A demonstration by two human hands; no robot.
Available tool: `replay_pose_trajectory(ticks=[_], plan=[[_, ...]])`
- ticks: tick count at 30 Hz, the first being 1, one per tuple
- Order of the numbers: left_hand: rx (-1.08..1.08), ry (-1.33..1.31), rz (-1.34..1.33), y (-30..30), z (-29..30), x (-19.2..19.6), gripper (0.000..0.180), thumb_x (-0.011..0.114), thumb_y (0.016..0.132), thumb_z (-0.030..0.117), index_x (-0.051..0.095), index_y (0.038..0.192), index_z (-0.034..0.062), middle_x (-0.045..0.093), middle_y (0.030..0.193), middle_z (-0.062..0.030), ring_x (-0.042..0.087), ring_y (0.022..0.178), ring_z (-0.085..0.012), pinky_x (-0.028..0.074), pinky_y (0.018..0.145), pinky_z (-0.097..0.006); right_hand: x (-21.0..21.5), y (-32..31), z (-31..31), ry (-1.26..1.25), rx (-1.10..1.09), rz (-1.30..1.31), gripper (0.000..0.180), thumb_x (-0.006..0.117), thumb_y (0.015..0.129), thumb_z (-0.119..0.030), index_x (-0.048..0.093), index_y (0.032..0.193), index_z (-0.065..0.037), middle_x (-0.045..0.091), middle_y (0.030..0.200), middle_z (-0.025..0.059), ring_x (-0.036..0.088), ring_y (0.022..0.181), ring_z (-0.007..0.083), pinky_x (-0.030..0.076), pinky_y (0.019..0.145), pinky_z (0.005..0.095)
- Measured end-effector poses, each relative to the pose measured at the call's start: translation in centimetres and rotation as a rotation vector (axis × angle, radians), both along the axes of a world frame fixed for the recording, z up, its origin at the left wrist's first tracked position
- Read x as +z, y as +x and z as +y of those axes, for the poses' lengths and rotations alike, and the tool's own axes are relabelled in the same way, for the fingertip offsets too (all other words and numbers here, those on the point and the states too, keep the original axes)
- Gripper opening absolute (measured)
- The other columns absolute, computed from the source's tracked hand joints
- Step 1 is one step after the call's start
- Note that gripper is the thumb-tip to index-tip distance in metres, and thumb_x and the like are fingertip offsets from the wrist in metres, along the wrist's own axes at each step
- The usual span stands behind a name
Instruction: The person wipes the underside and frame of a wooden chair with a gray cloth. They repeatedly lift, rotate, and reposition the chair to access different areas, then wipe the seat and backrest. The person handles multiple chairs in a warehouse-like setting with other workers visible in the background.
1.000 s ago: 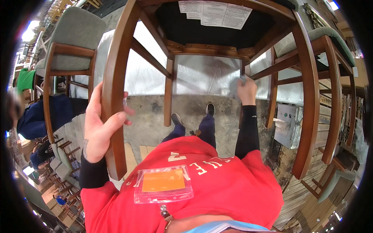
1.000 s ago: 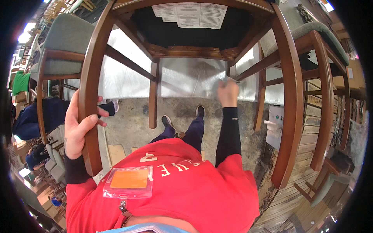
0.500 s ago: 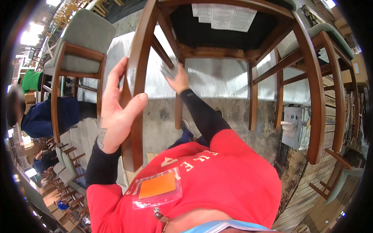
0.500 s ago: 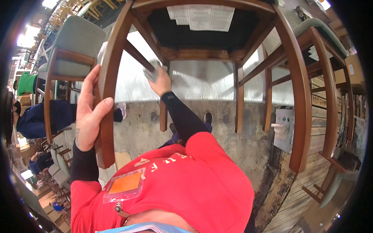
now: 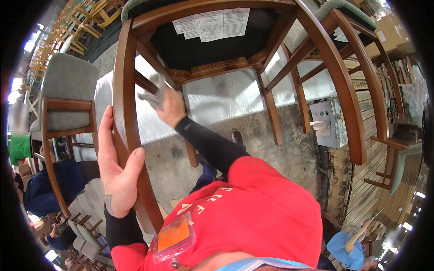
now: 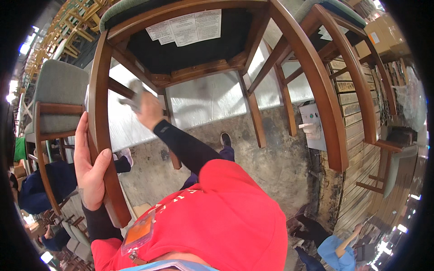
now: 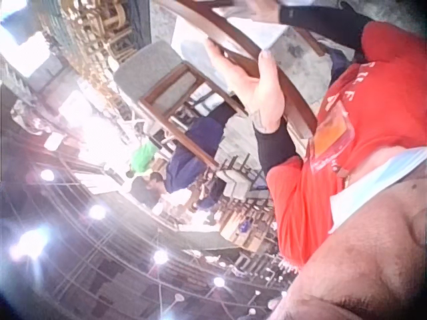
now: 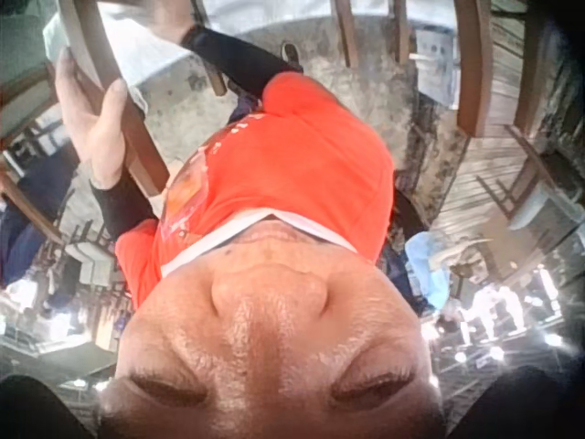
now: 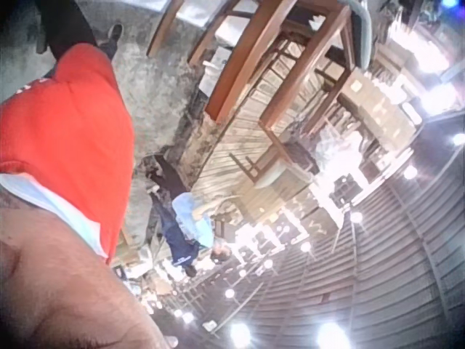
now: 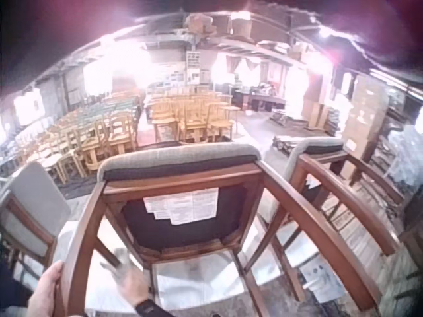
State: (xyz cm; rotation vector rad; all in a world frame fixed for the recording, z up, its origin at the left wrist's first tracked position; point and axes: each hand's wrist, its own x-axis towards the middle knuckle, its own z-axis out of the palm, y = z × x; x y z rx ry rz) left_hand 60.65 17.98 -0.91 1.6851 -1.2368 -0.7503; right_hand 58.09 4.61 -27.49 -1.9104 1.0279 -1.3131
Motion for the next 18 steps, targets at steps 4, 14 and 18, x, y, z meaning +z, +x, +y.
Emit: replay_pose_trajectory(ticks=[4,14,18], plan=[[-0.06,-0.025,0.049,0.0,-0.5,0.6,0.084,0.058,0.077,0.002,0.029,0.156,-0.0005,0.035,0.158,-0.0166,0.027,0.15,-0.0262,0.016,0.122,-0.037,-9.3,-7.7,-0.3,0.581,0.044,0.235,0.047,0.069,0.089,-0.03,0.059,0.12,0.004,0.065,0.114,0.0302,0.061,0.112,0.0442,0.049,0.096,0.0489],[0.022,0.029,0.041,0.0,0.0,0.9,0.086,0.052,0.074,-0.002,0.029,0.157,0.0004,0.037,0.156,-0.0152,0.035,0.145,-0.0256,0.02,0.121,-0.035,-7.4,-23.5,-17.5,0.707,-1.168,-0.501,0.071,0.039,0.104,-0.048,0.056,0.123,0.018,0.054,0.129,0.0411,0.052,0.12,0.0528,0.04,0.105,0.0498],[0.026,0.06,0.051,-0.7,-0.1,1.5,0.09,0.056,0.073,0.005,0.026,0.157,0.0012,0.035,0.157,-0.0138,0.04,0.14,-0.024,0.037,0.114,-0.04,-5.8,-24.2,-20.8,0.644,-1.383,-0.738,0.066,0.041,0.103,-0.045,0.06,0.12,0.016,0.059,0.12,0.0412,0.057,0.115,0.0519,0.043,0.101,0.0528]])
